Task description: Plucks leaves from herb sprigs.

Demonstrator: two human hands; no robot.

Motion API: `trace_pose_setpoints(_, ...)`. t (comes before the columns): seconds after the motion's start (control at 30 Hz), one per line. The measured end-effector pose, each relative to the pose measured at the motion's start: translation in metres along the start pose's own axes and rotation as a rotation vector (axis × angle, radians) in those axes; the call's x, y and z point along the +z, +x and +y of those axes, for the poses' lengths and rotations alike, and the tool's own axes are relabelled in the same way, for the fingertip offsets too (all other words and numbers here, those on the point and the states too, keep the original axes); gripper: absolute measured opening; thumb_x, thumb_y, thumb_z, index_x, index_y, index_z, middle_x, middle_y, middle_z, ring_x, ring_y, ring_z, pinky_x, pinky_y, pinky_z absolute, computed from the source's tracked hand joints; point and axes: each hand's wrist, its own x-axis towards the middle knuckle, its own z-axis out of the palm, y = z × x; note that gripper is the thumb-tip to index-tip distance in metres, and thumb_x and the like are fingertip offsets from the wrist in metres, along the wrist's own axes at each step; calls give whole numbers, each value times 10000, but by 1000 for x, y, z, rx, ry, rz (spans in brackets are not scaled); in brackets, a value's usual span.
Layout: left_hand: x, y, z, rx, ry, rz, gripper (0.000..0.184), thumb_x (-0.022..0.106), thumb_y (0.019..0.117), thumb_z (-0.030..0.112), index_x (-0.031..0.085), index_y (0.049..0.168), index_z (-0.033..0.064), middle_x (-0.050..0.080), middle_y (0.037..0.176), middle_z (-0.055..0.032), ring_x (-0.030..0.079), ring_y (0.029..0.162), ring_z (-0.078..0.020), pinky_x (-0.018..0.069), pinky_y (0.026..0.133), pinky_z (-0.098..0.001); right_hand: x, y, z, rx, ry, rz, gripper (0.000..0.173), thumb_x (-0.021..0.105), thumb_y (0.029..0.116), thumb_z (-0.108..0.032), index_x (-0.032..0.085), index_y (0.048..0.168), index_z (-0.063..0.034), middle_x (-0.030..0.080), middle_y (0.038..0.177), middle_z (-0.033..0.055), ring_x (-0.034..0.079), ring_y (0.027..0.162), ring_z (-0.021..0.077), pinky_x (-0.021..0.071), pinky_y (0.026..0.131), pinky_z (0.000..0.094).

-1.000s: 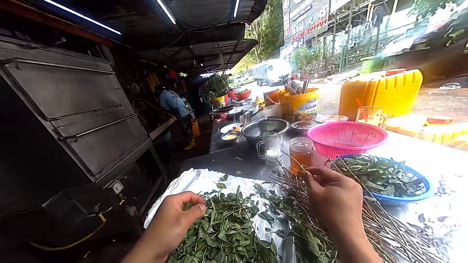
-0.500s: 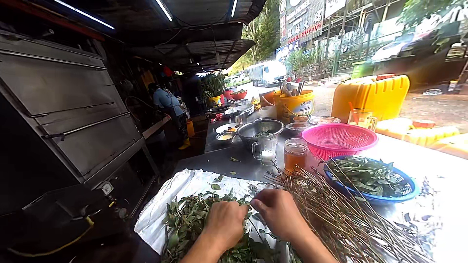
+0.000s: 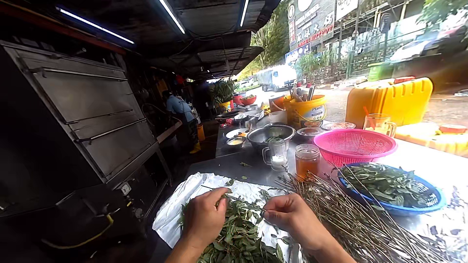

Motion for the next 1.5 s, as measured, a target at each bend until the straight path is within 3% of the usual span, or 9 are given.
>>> trace_pose_setpoints(0.2,-30,10,-25,-360,-102,-147,228,663,948,148,770,1148,132,763,1050,-44,724,943,-180,583,877,-473,-19,-5,-3,-99,224,29,115,751,839,-188,759,731,-151,583,574,-60,444,471,-16,348,443,177)
trace_pose_setpoints(0.47,-72,18,-8,-344,-364,201,524,695,792,184,669,1313,138,736,921,-1,697,721,-121,595,620,-341,-21,-6,1,-217,476,-112,138,743,881,-232,767,769,-155,576,593,-70,459,505,-29,374,483,168)
trace_pose_setpoints(0.57,-94,24,8,-226,-463,264,509,697,799,189,691,1308,191,679,748,25,569,506,-105,466,419,-261,-20,-6,0,-208,498,-130,138,734,889,-221,772,781,-144,565,580,-70,456,498,-30,372,475,167)
trace_pose_setpoints(0.73,-120,39,28,-299,61,-491,913,799,807,355,336,1583,482,660,822,-17,614,676,-180,546,639,-458,-17,-6,1,-192,517,-158,147,724,895,-219,766,777,-143,551,567,-73,461,493,-29,377,473,165)
trace_pose_setpoints(0.8,-117,41,27,-324,127,-500,907,801,823,352,329,1587,483,653,827,-18,602,682,-185,534,642,-460,-17,-6,0,-191,532,-178,146,714,900,-205,766,782,-136,567,577,-64,472,496,-25,384,476,167)
trace_pose_setpoints(0.9,-120,34,23,-149,-46,-116,699,743,775,242,581,1451,315,542,648,82,457,465,-69,450,437,-304,-16,-6,1,-178,556,-193,144,707,904,-193,773,795,-126,577,580,-61,475,493,-27,381,470,163)
trace_pose_setpoints(1.0,-122,28,37,184,-240,153,220,667,849,210,748,1053,195,590,699,157,457,521,48,371,428,-138,-15,-6,1,-151,560,-230,152,695,918,-199,777,810,-129,568,570,-68,477,487,-25,389,467,167)
trace_pose_setpoints(1.2,-94,22,55,580,136,39,236,552,945,229,762,848,180,521,614,67,508,540,-83,380,455,-274,-13,-5,-1,-129,583,-333,156,676,939,-188,788,857,-117,552,556,-83,467,474,-37,380,455,155)
trace_pose_setpoints(1.5,-61,19,46,484,120,27,211,546,894,221,675,731,187,513,591,84,507,519,-60,376,437,-267,-10,-5,-1,-102,572,-406,157,674,953,-184,789,878,-108,536,551,-88,437,463,-45,351,439,147)
